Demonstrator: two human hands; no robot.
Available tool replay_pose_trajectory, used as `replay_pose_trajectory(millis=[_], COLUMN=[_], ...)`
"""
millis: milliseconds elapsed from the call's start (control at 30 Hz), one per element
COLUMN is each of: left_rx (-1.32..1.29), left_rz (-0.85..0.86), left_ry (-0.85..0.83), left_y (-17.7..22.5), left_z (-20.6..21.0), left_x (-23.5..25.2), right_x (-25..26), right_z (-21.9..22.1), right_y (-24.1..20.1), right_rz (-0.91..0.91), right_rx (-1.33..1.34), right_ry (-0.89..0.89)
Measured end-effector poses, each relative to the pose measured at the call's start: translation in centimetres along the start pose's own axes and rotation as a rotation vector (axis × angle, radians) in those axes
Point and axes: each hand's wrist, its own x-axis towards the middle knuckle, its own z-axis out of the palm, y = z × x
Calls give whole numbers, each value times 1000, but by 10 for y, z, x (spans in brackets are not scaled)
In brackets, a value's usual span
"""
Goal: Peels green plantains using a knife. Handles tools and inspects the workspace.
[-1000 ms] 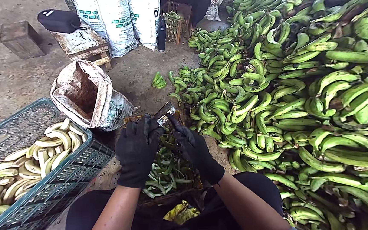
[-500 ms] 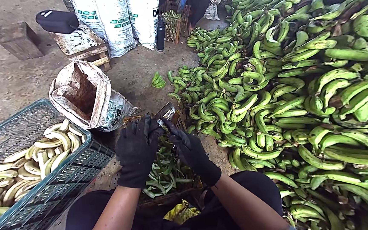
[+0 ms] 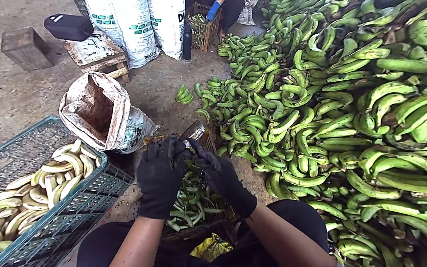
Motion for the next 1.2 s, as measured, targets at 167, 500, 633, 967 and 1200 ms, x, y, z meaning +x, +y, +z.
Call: replay_pose_trajectory(millis=[167, 500, 633, 967, 1200], left_rx=[-3, -9, -29, -36, -12], left_rz=[8, -7, -19, -39, -27], left_ry=[1, -39, -39, -72, -50], left_y=[0, -1, 1, 1, -1], left_z=[0, 0, -1, -1, 1], left_x=[-2, -2, -1, -1, -4], right_x=[7, 8, 3, 3, 7], right_z=[-9, -12, -9, -8, -14], right_y=[5, 7, 4, 5, 7], right_rz=[35, 39, -3, -16, 51], right_rx=[-32, -26, -60, -20, -3], right_ry=[42, 60, 37, 12, 65])
